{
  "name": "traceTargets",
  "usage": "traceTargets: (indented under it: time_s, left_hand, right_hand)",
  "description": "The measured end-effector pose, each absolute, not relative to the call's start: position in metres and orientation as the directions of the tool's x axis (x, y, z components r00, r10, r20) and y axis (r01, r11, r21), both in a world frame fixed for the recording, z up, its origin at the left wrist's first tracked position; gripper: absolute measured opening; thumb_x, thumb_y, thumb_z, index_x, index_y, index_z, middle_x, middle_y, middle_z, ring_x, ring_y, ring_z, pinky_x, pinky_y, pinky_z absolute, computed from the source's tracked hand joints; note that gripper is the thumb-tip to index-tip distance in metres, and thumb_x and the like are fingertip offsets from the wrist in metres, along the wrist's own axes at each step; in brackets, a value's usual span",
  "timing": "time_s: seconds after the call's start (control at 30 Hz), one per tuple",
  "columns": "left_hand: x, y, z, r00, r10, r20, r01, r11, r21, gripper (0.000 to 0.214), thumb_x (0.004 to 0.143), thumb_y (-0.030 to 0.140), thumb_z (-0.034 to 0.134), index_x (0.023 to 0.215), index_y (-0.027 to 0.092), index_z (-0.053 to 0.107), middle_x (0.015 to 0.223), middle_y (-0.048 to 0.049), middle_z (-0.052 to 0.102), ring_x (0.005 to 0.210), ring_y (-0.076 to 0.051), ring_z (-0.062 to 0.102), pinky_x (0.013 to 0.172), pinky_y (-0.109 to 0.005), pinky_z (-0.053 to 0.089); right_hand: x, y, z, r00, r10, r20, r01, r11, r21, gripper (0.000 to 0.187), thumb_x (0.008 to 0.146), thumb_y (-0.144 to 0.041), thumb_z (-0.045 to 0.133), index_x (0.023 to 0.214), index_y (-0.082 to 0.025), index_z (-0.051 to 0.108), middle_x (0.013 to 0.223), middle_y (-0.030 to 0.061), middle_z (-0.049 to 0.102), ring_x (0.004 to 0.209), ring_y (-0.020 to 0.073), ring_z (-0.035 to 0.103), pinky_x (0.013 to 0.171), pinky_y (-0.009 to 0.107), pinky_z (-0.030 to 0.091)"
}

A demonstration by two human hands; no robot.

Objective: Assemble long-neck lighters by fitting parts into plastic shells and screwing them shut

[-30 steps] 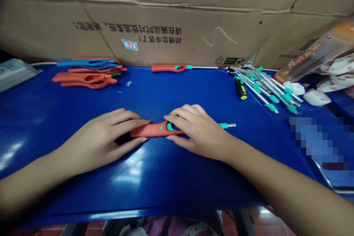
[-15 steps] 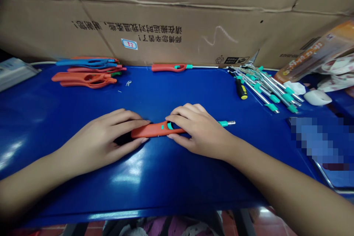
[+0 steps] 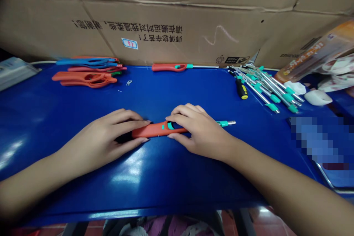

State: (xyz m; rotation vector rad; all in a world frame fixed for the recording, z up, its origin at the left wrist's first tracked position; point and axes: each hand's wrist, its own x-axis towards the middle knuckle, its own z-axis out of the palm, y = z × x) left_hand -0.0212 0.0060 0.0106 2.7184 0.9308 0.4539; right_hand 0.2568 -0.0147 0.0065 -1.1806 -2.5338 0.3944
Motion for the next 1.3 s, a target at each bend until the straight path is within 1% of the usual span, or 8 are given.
traceTargets:
  time_s: [0.23, 0.43, 0.57, 0.73, 0.87, 1.07, 1.17, 1.3]
  left_hand:
    - [-0.023, 0.007, 0.008, 0.784, 0.562, 0.264, 0.519, -0.826, 0.217, 0.034, 0.098, 0.033, 0.059, 0.127, 0.016, 0.065, 0.111, -0.0095, 0.068, 0.096, -0.024, 0.066, 0.081, -0.037, 0.057]
    - [-0.022, 0.008, 0.009, 0.767, 0.583, 0.27, 0.494, -0.804, 0.332, 0.03, 0.099, 0.028, 0.057, 0.125, 0.015, 0.066, 0.107, -0.009, 0.07, 0.094, -0.022, 0.067, 0.082, -0.035, 0.056]
    - [-0.019, 0.007, 0.009, 0.764, 0.593, 0.255, 0.473, -0.783, 0.404, 0.028, 0.1, 0.03, 0.057, 0.123, 0.017, 0.067, 0.104, -0.0081, 0.069, 0.092, -0.021, 0.066, 0.081, -0.033, 0.055]
    - [-0.017, 0.004, 0.009, 0.769, 0.584, 0.26, 0.425, -0.771, 0.474, 0.026, 0.101, 0.027, 0.057, 0.122, 0.016, 0.066, 0.104, -0.0082, 0.07, 0.092, -0.02, 0.065, 0.082, -0.032, 0.053]
    - [-0.017, 0.004, 0.008, 0.771, 0.576, 0.271, 0.408, -0.774, 0.485, 0.025, 0.101, 0.025, 0.056, 0.122, 0.016, 0.065, 0.103, -0.0081, 0.069, 0.091, -0.019, 0.064, 0.081, -0.032, 0.052]
    - [-0.018, 0.005, 0.01, 0.737, 0.616, 0.278, 0.459, -0.758, 0.463, 0.023, 0.102, 0.025, 0.053, 0.118, 0.015, 0.065, 0.102, -0.009, 0.067, 0.087, -0.019, 0.062, 0.077, -0.032, 0.051]
    - [-0.018, 0.006, 0.013, 0.728, 0.625, 0.282, 0.472, -0.755, 0.456, 0.022, 0.102, 0.026, 0.051, 0.116, 0.015, 0.065, 0.101, -0.009, 0.067, 0.086, -0.019, 0.062, 0.077, -0.031, 0.05]
    - [-0.019, 0.008, 0.014, 0.718, 0.63, 0.295, 0.477, -0.755, 0.45, 0.022, 0.102, 0.026, 0.051, 0.115, 0.015, 0.064, 0.1, -0.0086, 0.066, 0.086, -0.019, 0.062, 0.077, -0.031, 0.05]
  right_hand:
    - [0.258, -0.016, 0.009, -0.706, 0.673, 0.221, 0.646, 0.739, -0.191, 0.041, 0.101, -0.033, 0.054, 0.132, -0.008, 0.061, 0.121, 0.0162, 0.068, 0.109, 0.0279, 0.062, 0.093, 0.044, 0.055]
    - [0.262, -0.014, 0.009, -0.687, 0.665, 0.292, 0.616, 0.746, -0.252, 0.036, 0.102, -0.03, 0.052, 0.129, -0.01, 0.061, 0.113, 0.0145, 0.072, 0.102, 0.0247, 0.067, 0.089, 0.04, 0.057]
    - [0.262, -0.015, 0.011, -0.69, 0.673, 0.267, 0.604, 0.739, -0.3, 0.026, 0.103, -0.031, 0.05, 0.115, -0.015, 0.066, 0.104, 0.0113, 0.071, 0.096, 0.0228, 0.066, 0.085, 0.038, 0.056]
    - [0.26, -0.016, 0.009, -0.67, 0.685, 0.286, 0.603, 0.727, -0.328, 0.024, 0.103, -0.031, 0.049, 0.103, -0.015, 0.067, 0.093, 0.0094, 0.069, 0.088, 0.0212, 0.062, 0.077, 0.035, 0.052]
    - [0.26, -0.017, 0.008, -0.677, 0.673, 0.297, 0.611, 0.739, -0.283, 0.026, 0.103, -0.031, 0.049, 0.1, -0.013, 0.067, 0.088, 0.0087, 0.068, 0.082, 0.0213, 0.06, 0.071, 0.035, 0.05]
    - [0.26, -0.017, 0.01, -0.585, 0.736, 0.339, 0.652, 0.676, -0.343, 0.018, 0.101, -0.032, 0.056, 0.109, -0.018, 0.065, 0.102, 0.0068, 0.071, 0.093, 0.0194, 0.065, 0.083, 0.032, 0.052]
    - [0.262, -0.015, 0.014, -0.525, 0.776, 0.35, 0.679, 0.629, -0.379, 0.014, 0.098, -0.032, 0.06, 0.105, -0.02, 0.064, 0.101, 0.006, 0.07, 0.089, 0.018, 0.066, 0.078, 0.03, 0.052]
    - [0.267, -0.013, 0.016, -0.513, 0.759, 0.401, 0.69, 0.642, -0.333, 0.011, 0.097, -0.03, 0.062, 0.1, -0.02, 0.064, 0.096, 0.0062, 0.071, 0.088, 0.0197, 0.066, 0.079, 0.033, 0.051]
